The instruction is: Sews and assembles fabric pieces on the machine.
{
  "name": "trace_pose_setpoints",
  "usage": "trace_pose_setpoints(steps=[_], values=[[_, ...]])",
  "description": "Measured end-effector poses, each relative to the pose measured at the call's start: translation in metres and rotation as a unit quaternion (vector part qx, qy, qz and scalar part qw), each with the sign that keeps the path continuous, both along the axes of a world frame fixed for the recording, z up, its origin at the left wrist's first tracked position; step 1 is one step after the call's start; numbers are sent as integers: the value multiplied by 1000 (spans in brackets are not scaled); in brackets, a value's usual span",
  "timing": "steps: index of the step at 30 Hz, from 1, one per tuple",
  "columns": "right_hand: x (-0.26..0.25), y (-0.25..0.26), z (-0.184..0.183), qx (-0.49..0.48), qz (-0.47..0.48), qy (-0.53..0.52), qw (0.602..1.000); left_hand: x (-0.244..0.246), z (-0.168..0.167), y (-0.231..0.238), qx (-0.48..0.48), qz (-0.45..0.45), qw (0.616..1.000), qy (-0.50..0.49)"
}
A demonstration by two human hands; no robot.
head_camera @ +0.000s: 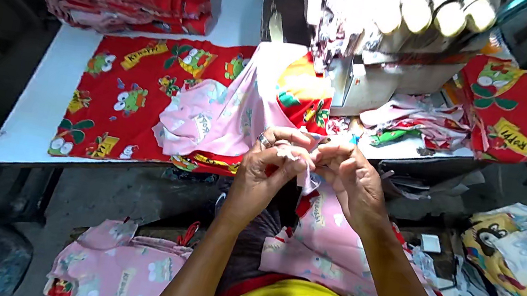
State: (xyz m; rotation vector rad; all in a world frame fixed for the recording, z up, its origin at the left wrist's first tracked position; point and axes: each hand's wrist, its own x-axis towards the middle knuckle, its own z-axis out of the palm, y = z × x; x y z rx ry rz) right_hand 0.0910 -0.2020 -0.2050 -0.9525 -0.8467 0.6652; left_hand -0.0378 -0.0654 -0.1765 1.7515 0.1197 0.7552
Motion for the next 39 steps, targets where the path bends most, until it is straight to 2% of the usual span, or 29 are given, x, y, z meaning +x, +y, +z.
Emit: trace_pose_setpoints(steps=[4, 7, 9, 12, 15, 19, 22, 24, 26, 29, 32, 34, 36, 39], values=[[8, 10, 7, -28, 42, -53, 997, 7, 24, 21, 52, -133, 990, -1], [7, 22, 19, 5, 95, -16, 995, 16, 32, 36, 47, -171, 984, 20], [8, 28, 28, 19, 56, -4, 998, 20, 36, 42, 48, -151, 987, 27], [14, 34, 38, 40, -55, -78, 995, 26, 42, 46, 33, -107, 993, 30], [20, 38, 46, 42, -134, -151, 978, 30, 33, 43, -53, -29, 997, 43], [25, 46, 46, 27, -200, -204, 958, 34, 23, 41, -113, -54, 992, 36], [27, 49, 45, 1, -228, -224, 948, 35, 30, 42, -61, -65, 995, 37], [31, 48, 48, 10, -182, -188, 965, 37, 33, 46, -13, -62, 997, 37], [39, 45, 51, 44, -92, -122, 987, 38, 36, 52, -8, -96, 995, 32], [58, 42, 58, 102, 76, -46, 991, 38, 38, 57, -152, -222, 963, 13], [73, 39, 67, 107, 189, -40, 975, 37, 41, 60, -250, -327, 906, 96], [82, 37, 72, 103, 224, -67, 967, 40, 44, 65, -241, -338, 891, 182], [90, 35, 73, 104, 244, -90, 960, 45, 47, 74, -183, -337, 897, 222], [100, 31, 70, 91, 257, -120, 955, 50, 55, 92, -103, -330, 919, 188]])
